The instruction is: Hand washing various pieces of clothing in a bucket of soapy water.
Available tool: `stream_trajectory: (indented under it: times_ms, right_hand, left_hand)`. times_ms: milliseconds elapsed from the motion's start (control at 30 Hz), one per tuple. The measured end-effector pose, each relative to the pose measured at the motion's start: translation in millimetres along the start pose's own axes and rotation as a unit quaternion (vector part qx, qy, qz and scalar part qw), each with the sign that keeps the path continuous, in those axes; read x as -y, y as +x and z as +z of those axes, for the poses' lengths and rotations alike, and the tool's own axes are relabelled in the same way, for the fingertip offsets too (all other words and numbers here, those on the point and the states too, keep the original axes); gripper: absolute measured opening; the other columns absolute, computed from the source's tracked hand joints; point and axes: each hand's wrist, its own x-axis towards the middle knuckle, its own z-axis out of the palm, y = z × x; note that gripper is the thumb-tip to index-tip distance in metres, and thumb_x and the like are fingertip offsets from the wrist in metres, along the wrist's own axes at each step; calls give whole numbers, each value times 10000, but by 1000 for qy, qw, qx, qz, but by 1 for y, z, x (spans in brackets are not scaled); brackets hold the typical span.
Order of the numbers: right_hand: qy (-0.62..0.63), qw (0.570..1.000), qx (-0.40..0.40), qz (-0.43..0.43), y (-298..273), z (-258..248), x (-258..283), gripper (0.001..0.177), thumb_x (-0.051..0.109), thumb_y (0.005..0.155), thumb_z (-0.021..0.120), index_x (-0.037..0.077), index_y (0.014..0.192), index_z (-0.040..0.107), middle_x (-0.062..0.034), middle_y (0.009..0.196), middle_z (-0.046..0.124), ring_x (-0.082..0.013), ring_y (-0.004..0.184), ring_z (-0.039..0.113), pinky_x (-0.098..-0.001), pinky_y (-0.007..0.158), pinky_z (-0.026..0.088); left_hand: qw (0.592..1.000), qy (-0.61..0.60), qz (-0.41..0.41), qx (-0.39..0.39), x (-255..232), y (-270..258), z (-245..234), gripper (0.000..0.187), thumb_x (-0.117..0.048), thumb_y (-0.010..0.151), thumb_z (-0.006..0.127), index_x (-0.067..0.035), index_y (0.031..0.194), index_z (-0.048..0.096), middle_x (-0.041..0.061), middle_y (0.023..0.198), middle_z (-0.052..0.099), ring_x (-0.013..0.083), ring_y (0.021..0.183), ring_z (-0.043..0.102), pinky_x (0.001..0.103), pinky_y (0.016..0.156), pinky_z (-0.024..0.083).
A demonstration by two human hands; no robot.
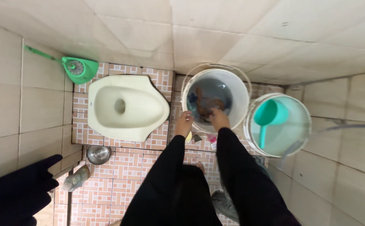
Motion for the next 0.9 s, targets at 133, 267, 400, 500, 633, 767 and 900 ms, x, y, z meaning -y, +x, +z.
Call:
stream_trajectory:
  times_ms: [133, 267, 400, 500, 633, 767, 900]
  right_hand:
    - [84, 995, 40, 48, 67, 103, -48, 435, 244, 872, 727, 161, 1293, 653, -133, 1123, 758, -333, 1054, 717, -453, 917, 561]
    - [85, 995, 45, 36, 89, 139, -29, 697, 229, 751, 817, 92, 1380, 548, -206, 1139, 706, -393, 1048, 676, -463, 914, 533]
    - [20, 992, 86, 92, 109, 195, -78, 422, 269, 808, 764, 109, 1192, 699, -178, 1083, 742, -368, 1025, 706, -444, 932, 549]
    - [63, 990, 87, 88, 115, 190, -114, 238, 238, 880, 651, 144, 1040, 801, -127, 1041, 777, -318, 1009, 735, -418, 905, 564]
    - [155, 985, 33, 60, 84, 116, -98, 216, 223, 897, 642, 124, 1040, 770, -105, 990, 778, -264, 933, 725, -388, 824, 550]
    - [364, 913, 40, 182, 39, -15, -20, 186, 224, 945, 607, 126, 1044, 731, 3, 954, 703, -125, 725, 560, -311, 630, 448]
    - [469, 860, 68, 190, 5, -93, 16, 194, 211, 974, 556, 118, 1055, 705, 27, 959, 650, -66, 686, 501, -251, 603, 433]
  left_hand:
    - [999, -31, -20, -3, 4, 7, -11, 331, -204, 915, 641, -138, 1239, 658, 104, 1006, 759, 269, 907, 744, 381, 816, 562]
    - [997, -73, -22, -6, 22, 9, -22, 326, -229, 930, 656, -135, 1242, 660, 91, 1017, 756, 242, 935, 746, 362, 828, 568]
    - [993, -103, -55, 10, 35, 8, -31, 360, -231, 908, 663, -141, 1256, 642, 63, 1051, 734, 222, 945, 733, 362, 800, 586]
    - [996, -85, -28, -6, 23, 3, -40, 342, -219, 914, 663, -137, 1246, 669, 74, 1028, 749, 226, 942, 727, 352, 839, 564]
    - [997, -71, -38, 9, -3, -6, -40, 329, -230, 920, 665, -139, 1236, 666, 68, 1009, 751, 222, 922, 725, 353, 821, 553]
    - [997, -66, -32, 18, -44, -8, -36, 322, -204, 898, 667, -142, 1215, 672, 68, 981, 750, 227, 897, 733, 355, 802, 563]
    - [999, -48, -3, 10, -88, -10, -32, 316, -211, 898, 711, -137, 1202, 664, 85, 948, 738, 242, 892, 738, 369, 781, 565]
